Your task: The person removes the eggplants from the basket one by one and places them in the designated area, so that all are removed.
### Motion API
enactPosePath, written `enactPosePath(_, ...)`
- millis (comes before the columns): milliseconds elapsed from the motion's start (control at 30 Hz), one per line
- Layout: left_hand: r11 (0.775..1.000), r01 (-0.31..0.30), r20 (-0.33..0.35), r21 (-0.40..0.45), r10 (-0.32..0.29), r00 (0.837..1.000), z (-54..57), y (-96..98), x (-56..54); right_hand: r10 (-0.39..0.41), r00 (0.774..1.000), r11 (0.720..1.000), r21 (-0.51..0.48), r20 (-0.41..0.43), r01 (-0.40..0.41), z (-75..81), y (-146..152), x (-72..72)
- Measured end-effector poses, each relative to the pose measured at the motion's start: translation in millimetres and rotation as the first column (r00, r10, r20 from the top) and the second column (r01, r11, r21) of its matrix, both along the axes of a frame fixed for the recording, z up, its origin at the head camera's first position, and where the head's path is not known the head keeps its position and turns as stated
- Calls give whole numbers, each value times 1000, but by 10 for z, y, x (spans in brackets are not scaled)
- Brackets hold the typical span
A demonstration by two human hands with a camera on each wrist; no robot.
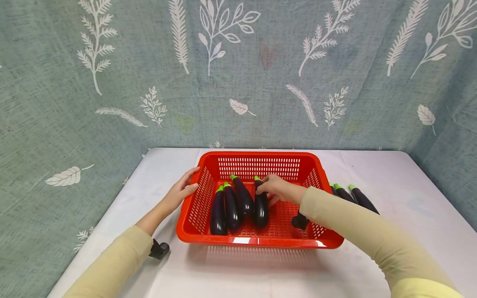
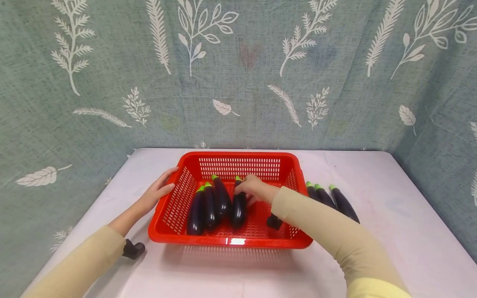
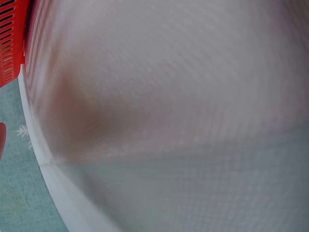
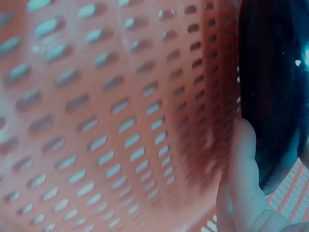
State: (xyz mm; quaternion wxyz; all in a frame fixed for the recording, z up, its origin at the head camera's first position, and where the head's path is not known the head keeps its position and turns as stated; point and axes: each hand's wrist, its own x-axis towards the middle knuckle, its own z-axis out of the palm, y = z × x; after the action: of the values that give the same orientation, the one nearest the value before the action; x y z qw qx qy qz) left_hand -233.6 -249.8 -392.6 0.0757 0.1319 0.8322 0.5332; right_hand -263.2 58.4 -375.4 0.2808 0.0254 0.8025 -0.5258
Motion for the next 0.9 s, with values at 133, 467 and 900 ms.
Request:
enactPosePath(133, 1000, 2, -9, -3, -2, 1000, -46, -22, -24, -19, 1000, 1000, 11, -3, 19, 71, 82, -14)
enactPosePath(467, 1000, -5, -16, -7, 5, 1000, -72, -40, -43, -4, 1000, 1000, -12, -27, 4, 255, 310, -52)
enactPosePath(900, 999, -1, -28, -33, 0, 1000, 127, 62, 83, 13, 1000, 997, -79, -15, -14, 502, 613, -52)
